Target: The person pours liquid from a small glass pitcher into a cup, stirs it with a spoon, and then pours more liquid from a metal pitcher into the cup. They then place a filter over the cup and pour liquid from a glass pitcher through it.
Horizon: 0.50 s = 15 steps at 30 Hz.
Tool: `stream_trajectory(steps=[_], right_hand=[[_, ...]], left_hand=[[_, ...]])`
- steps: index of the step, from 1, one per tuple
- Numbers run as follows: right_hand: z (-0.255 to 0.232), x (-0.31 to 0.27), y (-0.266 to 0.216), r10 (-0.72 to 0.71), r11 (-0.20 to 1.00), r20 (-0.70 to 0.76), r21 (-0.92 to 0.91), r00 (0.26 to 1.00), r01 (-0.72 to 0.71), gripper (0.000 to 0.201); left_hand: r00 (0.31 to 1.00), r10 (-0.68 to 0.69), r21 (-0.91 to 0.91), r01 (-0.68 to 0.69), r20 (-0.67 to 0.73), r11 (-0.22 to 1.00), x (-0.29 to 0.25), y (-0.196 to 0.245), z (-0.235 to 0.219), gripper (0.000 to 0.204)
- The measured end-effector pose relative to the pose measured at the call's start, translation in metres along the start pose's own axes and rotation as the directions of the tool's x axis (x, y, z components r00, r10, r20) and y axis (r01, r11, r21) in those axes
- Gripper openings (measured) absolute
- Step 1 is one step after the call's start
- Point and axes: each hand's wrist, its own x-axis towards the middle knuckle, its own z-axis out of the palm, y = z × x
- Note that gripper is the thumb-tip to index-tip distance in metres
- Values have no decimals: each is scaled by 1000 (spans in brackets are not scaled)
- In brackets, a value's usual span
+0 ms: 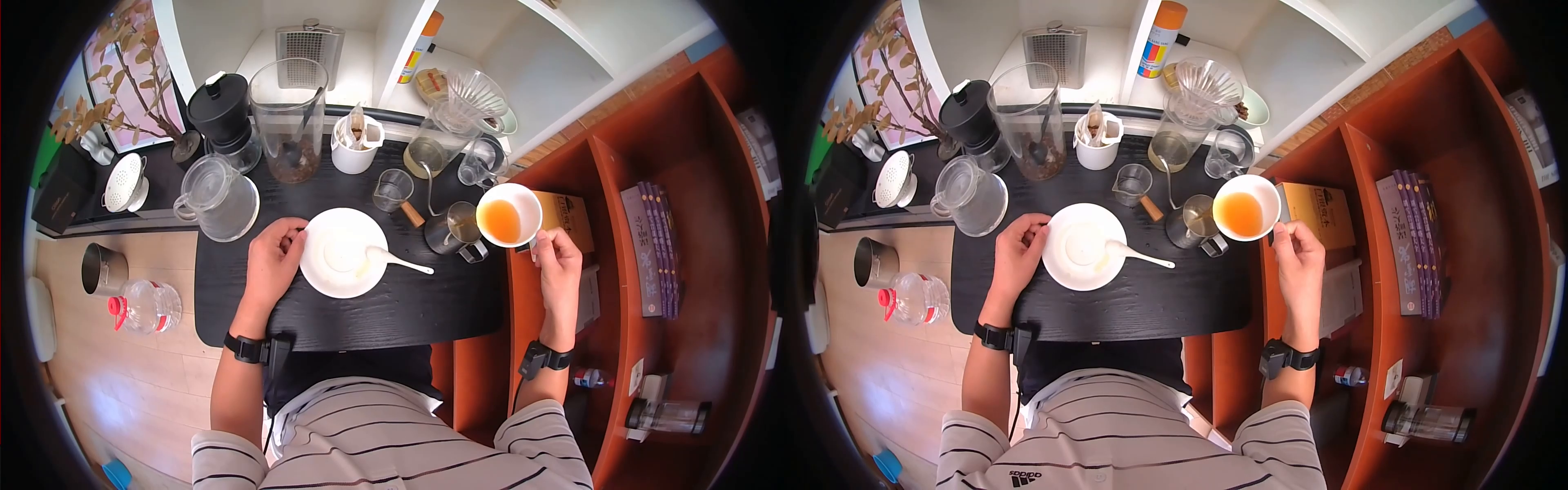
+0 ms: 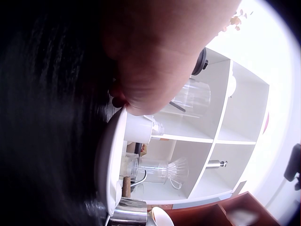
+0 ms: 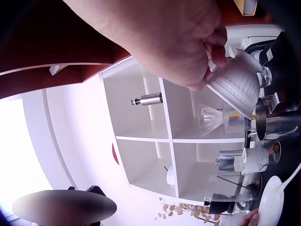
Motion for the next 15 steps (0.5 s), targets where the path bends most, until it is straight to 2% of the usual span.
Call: stream_trajectory(steps=[5, 15], right_hand=[[1, 1, -4, -24, 1000, -1, 0, 1000, 24, 26], [0, 1, -7, -92, 987, -26, -135, 995, 87, 24]], left_hand=[[1000, 2, 8, -2, -2, 1000, 0, 0, 0, 14], [1000, -3, 18, 3, -6, 1000, 0, 5, 0, 14]])
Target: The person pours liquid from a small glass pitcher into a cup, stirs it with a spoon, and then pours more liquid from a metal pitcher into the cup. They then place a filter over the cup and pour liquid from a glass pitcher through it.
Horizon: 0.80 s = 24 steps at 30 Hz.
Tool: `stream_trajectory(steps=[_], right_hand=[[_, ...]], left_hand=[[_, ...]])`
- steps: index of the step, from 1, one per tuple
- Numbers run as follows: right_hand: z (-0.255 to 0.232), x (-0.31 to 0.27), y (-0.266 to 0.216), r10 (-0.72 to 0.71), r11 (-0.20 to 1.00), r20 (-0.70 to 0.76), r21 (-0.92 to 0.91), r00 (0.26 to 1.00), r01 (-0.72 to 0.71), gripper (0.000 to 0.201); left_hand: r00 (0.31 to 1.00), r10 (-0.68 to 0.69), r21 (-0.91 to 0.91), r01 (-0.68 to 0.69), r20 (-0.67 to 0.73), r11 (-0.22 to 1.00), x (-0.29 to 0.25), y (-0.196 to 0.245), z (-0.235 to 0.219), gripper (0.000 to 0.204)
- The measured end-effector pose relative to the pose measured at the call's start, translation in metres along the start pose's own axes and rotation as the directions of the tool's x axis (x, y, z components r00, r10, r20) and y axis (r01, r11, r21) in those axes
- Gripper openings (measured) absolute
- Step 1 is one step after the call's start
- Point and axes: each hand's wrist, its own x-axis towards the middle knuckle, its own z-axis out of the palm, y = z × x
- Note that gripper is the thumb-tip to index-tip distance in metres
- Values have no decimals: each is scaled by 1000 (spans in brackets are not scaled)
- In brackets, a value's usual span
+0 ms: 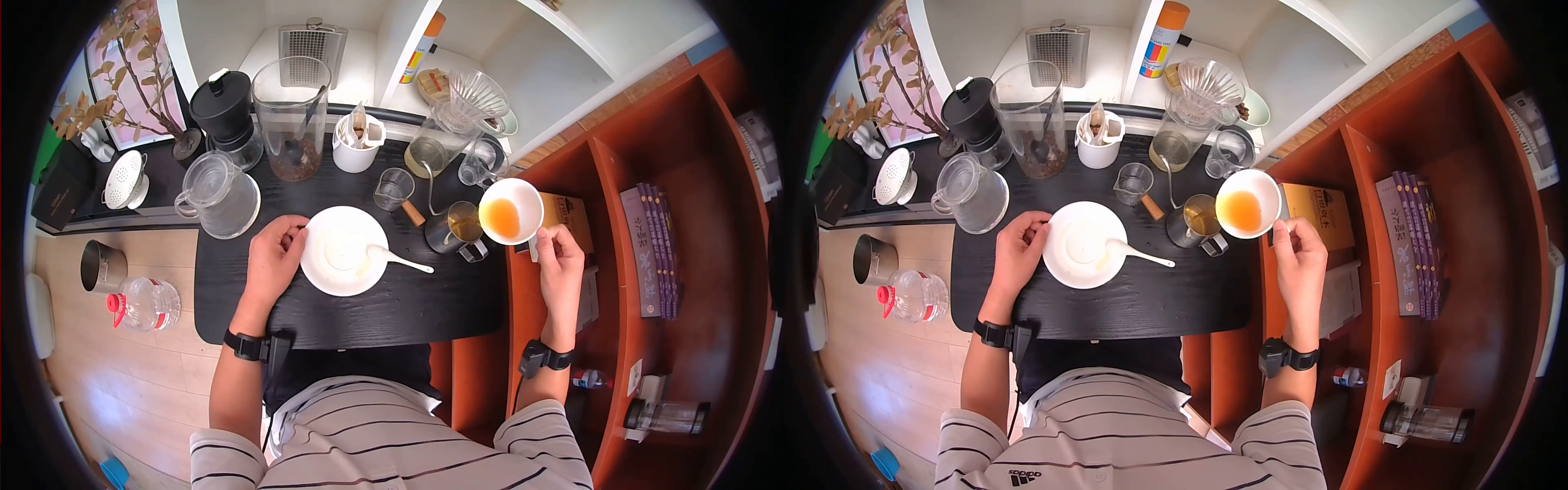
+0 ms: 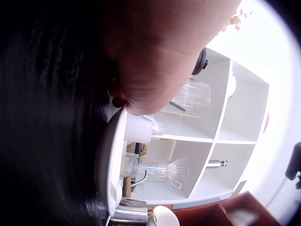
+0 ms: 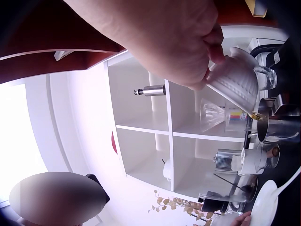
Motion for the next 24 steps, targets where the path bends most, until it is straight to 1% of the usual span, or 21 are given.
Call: stream_trajectory(steps=[8, 11, 13, 20, 22, 24], right_hand=[[3, -1, -18, -37, 994, -19, -104, 999, 34, 24], [5, -1, -26, -74, 986, -26, -153, 997, 70, 23], [7, -1, -31, -127, 973, -33, -196, 991, 119, 22], [11, -4, -36, -197, 951, -40, -250, 980, 181, 18], [13, -5, -37, -264, 920, -38, -309, 964, 240, 14], [15, -7, -41, -286, 909, -27, -324, 958, 262, 12]], left_hand=[[1000, -4, 10, 4, 6, 1000, 0, 0, 0, 14], [1000, -6, -2, 6, 4, 1000, 0, 0, 0, 14], [1000, -10, -10, 10, 4, 1000, 0, -1, 0, 14], [1000, -3, -3, 3, 4, 1000, 0, -2, 0, 14], [1000, -2, -3, 2, 4, 1000, 0, -1, -1, 14], [1000, 2, 2, -2, 7, 1000, 0, 0, -1, 14]])
